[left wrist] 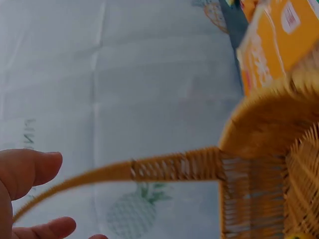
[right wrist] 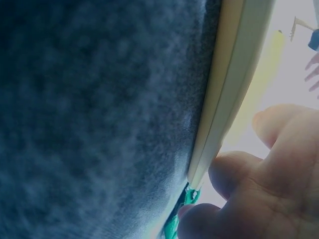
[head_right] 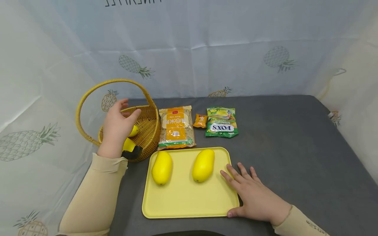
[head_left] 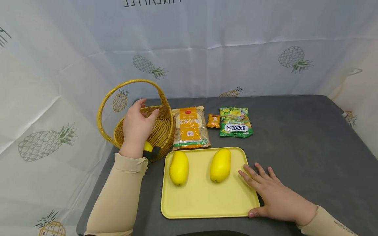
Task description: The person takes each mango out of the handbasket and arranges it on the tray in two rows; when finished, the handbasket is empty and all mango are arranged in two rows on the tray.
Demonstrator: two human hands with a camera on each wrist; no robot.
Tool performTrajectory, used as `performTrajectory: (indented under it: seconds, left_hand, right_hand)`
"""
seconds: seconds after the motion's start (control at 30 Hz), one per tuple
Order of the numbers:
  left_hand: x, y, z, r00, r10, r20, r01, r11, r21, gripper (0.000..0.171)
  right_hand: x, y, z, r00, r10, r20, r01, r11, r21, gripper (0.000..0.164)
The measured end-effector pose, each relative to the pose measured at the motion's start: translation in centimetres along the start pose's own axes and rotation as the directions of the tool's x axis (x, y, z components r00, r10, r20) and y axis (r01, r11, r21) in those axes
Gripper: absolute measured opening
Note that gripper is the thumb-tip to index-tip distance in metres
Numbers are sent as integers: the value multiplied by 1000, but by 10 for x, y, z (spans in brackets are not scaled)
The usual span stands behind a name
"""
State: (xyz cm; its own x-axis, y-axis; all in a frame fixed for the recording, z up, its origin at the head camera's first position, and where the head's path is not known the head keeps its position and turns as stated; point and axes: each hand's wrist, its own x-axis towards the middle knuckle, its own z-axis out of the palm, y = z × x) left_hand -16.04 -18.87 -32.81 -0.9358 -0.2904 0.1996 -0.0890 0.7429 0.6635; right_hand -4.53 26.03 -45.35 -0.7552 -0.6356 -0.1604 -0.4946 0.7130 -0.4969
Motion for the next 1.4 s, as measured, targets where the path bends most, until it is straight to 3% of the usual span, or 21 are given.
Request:
performTrajectory:
  seconds: [0.23,0.47,0.7,0.83,1.0,1.2,1.4]
  left_hand:
    - [20,-23,-1,985,-169,38,160,973,168,76]
    - [36,-47,4,961,-265,84,234,933,273,83]
    - [41,-64,12,938,-324,122,249,876,412,83]
    - [43,-65,15,920,-347,181,234,858,458,88]
    - [47,-63,18,916,-333,224,181,841,509,91]
    - [52,-64,20,912,-325,251,150,833,532,87]
    - [56,-69,26,905,-325,275,148,846,511,90]
  right_hand:
    - [-1,2,2,1000,-6,-19,6,1000,3,121]
    - [-2,3,2,1000,-13,-18,13,1000,8,121]
    - [-3,2,1,1000,-11,-19,11,1000,18,121]
    - [-3,3,1,1000,-19,-19,20,1000,8,121]
    - [-3,3,0,1000,-12,-14,12,1000,13,121]
    - [-3,2,-1,1000,-11,-15,11,1000,11,121]
    - [-4,2,-2,1000,-11,-20,11,1000,14,121]
